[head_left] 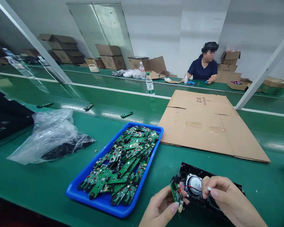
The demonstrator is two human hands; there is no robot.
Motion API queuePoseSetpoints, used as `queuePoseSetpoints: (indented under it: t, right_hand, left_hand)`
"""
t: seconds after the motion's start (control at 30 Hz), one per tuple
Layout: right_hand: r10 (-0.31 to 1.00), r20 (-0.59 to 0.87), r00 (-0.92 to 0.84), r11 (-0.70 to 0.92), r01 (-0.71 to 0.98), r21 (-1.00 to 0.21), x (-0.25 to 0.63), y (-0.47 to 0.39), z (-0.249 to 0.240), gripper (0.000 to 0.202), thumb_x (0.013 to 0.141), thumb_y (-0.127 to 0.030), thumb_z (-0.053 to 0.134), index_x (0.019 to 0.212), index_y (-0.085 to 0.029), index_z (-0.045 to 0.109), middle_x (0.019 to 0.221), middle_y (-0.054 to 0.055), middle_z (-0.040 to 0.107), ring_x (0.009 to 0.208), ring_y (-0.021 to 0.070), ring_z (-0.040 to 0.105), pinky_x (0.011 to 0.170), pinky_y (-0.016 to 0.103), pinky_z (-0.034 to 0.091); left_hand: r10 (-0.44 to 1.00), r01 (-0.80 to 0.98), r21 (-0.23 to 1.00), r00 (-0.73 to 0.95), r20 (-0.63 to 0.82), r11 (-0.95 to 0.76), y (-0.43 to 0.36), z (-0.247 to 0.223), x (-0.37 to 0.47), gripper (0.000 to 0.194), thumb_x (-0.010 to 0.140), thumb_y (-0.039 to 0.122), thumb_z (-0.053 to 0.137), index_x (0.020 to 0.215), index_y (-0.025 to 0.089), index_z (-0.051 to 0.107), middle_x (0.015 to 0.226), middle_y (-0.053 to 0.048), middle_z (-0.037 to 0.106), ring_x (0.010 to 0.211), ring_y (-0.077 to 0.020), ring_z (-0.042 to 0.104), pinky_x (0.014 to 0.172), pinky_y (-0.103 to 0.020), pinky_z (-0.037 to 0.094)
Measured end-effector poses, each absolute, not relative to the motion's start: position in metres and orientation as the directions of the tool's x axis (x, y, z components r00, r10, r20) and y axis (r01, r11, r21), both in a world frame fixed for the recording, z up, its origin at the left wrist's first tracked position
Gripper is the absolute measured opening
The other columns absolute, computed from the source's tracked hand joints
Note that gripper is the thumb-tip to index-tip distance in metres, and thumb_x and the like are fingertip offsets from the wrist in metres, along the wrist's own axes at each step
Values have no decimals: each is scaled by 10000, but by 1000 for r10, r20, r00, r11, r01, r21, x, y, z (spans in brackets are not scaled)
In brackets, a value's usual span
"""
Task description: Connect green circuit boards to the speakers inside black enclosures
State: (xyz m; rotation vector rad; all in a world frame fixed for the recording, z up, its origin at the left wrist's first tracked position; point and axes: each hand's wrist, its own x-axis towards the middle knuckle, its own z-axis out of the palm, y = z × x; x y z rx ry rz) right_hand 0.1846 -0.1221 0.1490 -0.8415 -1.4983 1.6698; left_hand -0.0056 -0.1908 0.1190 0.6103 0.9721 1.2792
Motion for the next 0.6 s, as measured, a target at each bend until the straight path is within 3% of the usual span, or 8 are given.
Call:
queuePoseSetpoints:
  t: [0.1, 0.17, 0.23, 0.3, 0.4, 0.6]
  right_hand:
    - [834, 61, -549, -9, -125, -992, 184, -123, 144, 266, 765, -469, 669, 703, -211, 645, 666, 27, 621, 656, 143, 589, 616, 262, 515]
    - [833, 211, -512, 244, -3, -970, 180, -126, 140, 233, 809, -406, 635, 696, -202, 628, 638, 20, 601, 639, 141, 564, 592, 265, 492]
    - [768, 398, -502, 565, 236, -791, 175, -131, 138, 129, 846, -260, 591, 735, -206, 630, 654, 12, 598, 649, 134, 531, 597, 266, 451]
    - [665, 541, -515, 747, 441, -498, 170, -136, 136, 123, 851, -145, 550, 796, -215, 635, 677, 0, 595, 654, 126, 487, 630, 287, 391]
    - [547, 641, -539, 804, 551, -222, 164, -142, 135, 131, 863, -136, 530, 859, -210, 638, 713, -6, 596, 659, 124, 449, 695, 329, 317]
    - [506, 702, -502, 792, 593, -147, 153, -145, 128, 196, 907, -150, 461, 835, -188, 639, 699, 10, 600, 666, 133, 450, 756, 362, 314]
  left_hand:
    - [960, -537, 805, 33, -279, 252, -189, 120, -4, 374, 577, 432, 810, 862, 199, 748, 780, -56, 724, 674, -203, 672, 644, -268, 513]
    - [954, -545, 791, 61, -293, 278, -189, 121, -3, 374, 556, 439, 820, 817, 180, 747, 740, -48, 707, 614, -183, 663, 589, -250, 498]
    - [949, -548, 780, 92, -303, 302, -189, 121, -2, 388, 545, 447, 824, 812, 177, 746, 721, -38, 693, 588, -168, 658, 564, -236, 488]
    - [945, -529, 786, 116, -306, 320, -188, 119, -2, 405, 551, 453, 819, 839, 179, 745, 704, -30, 683, 575, -151, 651, 552, -219, 480]
    - [942, -496, 802, 127, -312, 333, -189, 115, -2, 448, 558, 470, 809, 883, 169, 739, 688, -32, 681, 563, -142, 641, 540, -211, 475]
    - [946, -475, 818, 144, -292, 324, -189, 109, -2, 512, 581, 465, 798, 980, 156, 718, 742, -73, 717, 605, -179, 646, 550, -249, 485]
